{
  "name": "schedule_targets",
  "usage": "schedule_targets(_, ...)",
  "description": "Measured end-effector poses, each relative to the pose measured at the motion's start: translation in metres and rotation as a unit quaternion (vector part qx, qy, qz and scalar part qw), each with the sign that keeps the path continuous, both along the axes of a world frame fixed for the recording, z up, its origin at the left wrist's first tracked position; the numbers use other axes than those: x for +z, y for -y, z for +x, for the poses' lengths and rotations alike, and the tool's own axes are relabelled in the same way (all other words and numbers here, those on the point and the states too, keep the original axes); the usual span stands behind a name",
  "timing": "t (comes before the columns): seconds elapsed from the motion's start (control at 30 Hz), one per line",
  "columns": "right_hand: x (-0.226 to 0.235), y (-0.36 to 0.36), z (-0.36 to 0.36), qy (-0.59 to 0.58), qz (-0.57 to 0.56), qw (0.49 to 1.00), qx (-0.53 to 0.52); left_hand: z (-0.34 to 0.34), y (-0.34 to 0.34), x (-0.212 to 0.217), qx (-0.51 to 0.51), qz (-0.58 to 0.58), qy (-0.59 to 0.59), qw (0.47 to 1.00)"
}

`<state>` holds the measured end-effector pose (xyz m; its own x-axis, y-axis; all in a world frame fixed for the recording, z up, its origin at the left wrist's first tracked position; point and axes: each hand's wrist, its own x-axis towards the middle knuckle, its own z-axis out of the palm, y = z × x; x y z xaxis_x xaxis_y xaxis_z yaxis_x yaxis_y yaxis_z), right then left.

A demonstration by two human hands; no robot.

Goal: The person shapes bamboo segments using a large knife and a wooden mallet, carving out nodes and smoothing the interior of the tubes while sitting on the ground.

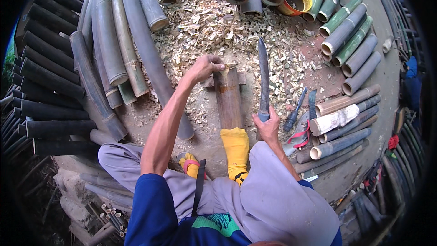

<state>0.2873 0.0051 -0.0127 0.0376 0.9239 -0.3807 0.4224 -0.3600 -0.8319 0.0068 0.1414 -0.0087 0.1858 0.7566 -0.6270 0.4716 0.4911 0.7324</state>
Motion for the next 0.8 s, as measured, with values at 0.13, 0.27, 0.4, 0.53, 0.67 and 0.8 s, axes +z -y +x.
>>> schedule_targets(0.13,0.016,-0.001,0.003,0.034,0.026,0.999,0.021,0.002,0.065,-0.006,0.185,0.367,-0.334,0.848)
schedule_targets(0.27,0.017,0.003,0.019,0.039,0.002,0.999,0.008,-0.023,0.153,-0.007,0.345,0.201,-0.547,0.736)
schedule_targets(0.4,0.018,0.001,0.014,0.028,0.001,1.000,0.008,-0.066,0.201,-0.047,0.481,0.002,-0.285,0.829)
schedule_targets(0.53,0.016,0.000,0.003,-0.008,0.018,0.999,0.029,-0.059,0.193,-0.046,0.525,0.023,-0.077,0.848)
schedule_targets(0.67,0.032,-0.001,-0.009,-0.111,-0.032,0.993,0.015,-0.009,0.180,0.000,0.552,-0.099,0.345,0.753)
schedule_targets(0.8,0.046,0.002,-0.020,-0.229,-0.056,0.971,0.034,0.027,0.163,0.023,0.580,-0.071,0.429,0.689)
